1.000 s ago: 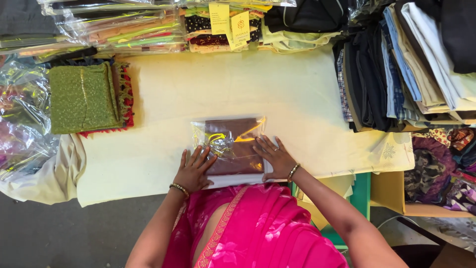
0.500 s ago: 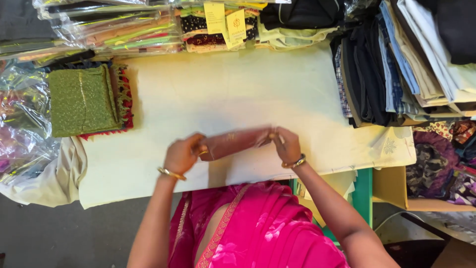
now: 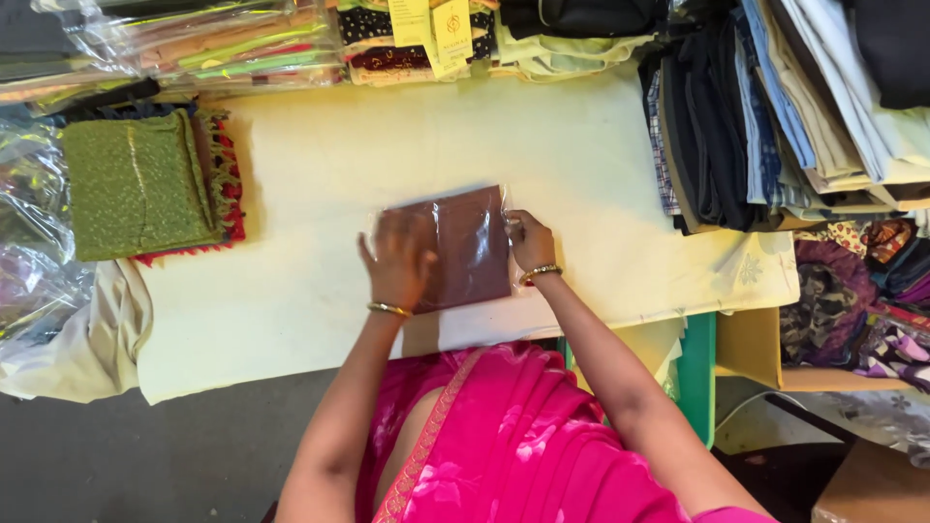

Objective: The person folds various pieces of clothing, including a brown garment, black pants, and a red patterned cloth, on a table. They place each folded item into a clear plastic bag and stack the packaged items on a pile.

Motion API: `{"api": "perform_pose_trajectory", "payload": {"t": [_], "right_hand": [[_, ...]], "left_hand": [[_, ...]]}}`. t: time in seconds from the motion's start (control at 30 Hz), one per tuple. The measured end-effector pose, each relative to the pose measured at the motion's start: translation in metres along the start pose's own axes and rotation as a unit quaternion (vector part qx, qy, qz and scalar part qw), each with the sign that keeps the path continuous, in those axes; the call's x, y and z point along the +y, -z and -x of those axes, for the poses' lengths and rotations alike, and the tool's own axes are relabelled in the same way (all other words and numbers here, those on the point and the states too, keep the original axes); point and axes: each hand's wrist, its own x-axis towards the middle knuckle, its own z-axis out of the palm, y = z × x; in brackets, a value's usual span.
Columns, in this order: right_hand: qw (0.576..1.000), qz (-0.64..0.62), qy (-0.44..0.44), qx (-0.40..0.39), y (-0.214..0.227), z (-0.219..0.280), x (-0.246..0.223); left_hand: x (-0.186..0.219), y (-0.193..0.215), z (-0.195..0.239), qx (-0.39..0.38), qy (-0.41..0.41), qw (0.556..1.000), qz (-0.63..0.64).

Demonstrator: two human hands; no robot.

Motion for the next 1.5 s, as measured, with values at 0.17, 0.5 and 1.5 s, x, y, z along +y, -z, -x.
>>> {"api": "perform_pose_trajectory", "payload": {"t": [0.17,0.5,1.5], "right_hand": [[0.989,0.062,0.106,0.076,-0.001,0.021,-0.057],[0.926,0.314,0.199,-0.061,-0.028,0.05,-0.055],[0.977,0.186,0.094,0.055,0.021,-0.006,0.023]], "left_hand": [[0.03,0.012,0.018,-0.108,-0.136,0.985,0.025],[0.014,-0.015,0.033,-0.044,-0.107,0.989,0.092],[0.061,-0.022,-0.074,-0.158,-0.037,0.986,0.034]]}}
